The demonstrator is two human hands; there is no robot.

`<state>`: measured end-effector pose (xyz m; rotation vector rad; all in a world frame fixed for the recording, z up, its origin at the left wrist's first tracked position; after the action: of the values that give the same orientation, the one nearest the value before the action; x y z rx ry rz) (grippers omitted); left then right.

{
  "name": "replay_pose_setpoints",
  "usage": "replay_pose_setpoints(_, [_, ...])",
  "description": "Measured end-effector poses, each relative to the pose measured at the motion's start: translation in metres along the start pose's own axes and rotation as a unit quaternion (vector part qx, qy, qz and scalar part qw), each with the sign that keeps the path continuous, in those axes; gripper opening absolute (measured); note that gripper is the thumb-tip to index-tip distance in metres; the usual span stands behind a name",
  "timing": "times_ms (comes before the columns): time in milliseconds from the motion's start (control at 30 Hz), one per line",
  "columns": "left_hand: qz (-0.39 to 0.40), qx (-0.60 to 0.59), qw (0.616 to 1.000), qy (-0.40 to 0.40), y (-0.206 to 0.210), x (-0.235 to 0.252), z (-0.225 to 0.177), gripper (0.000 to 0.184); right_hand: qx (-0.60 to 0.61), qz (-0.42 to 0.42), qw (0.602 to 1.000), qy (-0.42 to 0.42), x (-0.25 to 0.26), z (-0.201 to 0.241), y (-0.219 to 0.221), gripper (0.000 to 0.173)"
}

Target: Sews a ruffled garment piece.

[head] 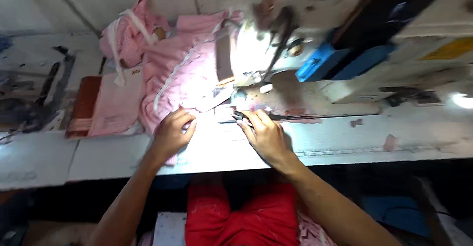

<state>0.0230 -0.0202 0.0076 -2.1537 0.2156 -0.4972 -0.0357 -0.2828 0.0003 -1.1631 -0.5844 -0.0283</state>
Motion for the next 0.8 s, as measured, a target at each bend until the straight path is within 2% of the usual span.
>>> replay_pose_setpoints(100, [0.061,-0.06,0.992,-0.089,0.016,-0.026,-0.025,0.025,-0.067,-0.021,0.995,0.071,-0.021,-0.048,-0.023,0.037])
replay_pose_setpoints(167, [0.14,-0.088,0.979,-0.118,0.02,-0.064,-0.062,0.026,-0.082,-0.04,0.991,0.101,-0.031,-0.062,-0.042,0.039])
replay_pose_setpoints(233, [0.225,-0.105,0.965,-0.089,0.015,-0.1,-0.105,0.026,-0.061,-0.123,0.985,0.107,-0.039,-0.061,-0.07,0.039])
replay_pose_setpoints(267, [0.237,-0.106,0.963,-0.066,0.01,-0.109,-0.122,0.027,-0.04,-0.169,0.98,0.101,-0.04,-0.058,-0.087,0.04])
replay_pose_setpoints(300, [0.22,-0.091,0.97,-0.054,0.004,-0.11,-0.133,0.033,-0.021,-0.205,0.974,0.091,-0.039,-0.056,-0.105,0.045])
replay_pose_setpoints(367, [0.116,-0.036,0.992,-0.044,-0.009,-0.088,-0.134,0.039,0.005,-0.256,0.964,0.065,-0.028,-0.055,-0.138,0.062])
replay_pose_setpoints(433, [-0.001,0.034,0.999,-0.026,-0.008,-0.046,-0.105,0.039,0.019,-0.297,0.953,0.062,-0.002,-0.053,-0.161,0.078])
replay_pose_setpoints(467, [-0.022,0.072,0.997,-0.026,0.0,-0.026,-0.087,0.045,0.024,-0.311,0.947,0.073,0.013,-0.052,-0.167,0.084])
replay_pose_setpoints(533, [0.018,0.14,0.988,-0.058,0.025,-0.007,-0.061,0.063,0.017,-0.318,0.943,0.093,0.037,-0.052,-0.168,0.091])
replay_pose_setpoints(600, [0.062,0.18,0.976,-0.103,0.048,-0.017,-0.063,0.066,0.008,-0.322,0.938,0.126,0.054,-0.05,-0.168,0.092])
replay_pose_setpoints(700, [0.049,0.189,0.969,-0.152,0.061,-0.067,-0.101,0.059,0.006,-0.337,0.93,0.148,0.06,-0.049,-0.167,0.096])
replay_pose_setpoints(800, [0.023,0.202,0.968,-0.15,0.053,-0.105,-0.138,0.057,0.013,-0.36,0.917,0.172,0.058,-0.05,-0.159,0.103])
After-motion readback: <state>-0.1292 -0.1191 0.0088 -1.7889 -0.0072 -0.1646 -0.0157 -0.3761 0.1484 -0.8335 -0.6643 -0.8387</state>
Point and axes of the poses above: each hand's wrist, its own x-axis towards the middle knuckle, its own y-axis out of the palm, z = x × y, the point moved 5 cm from there along x, towards the middle knuckle, and after that the axes turned 14 degrees about -y, right-handed, at the moved point
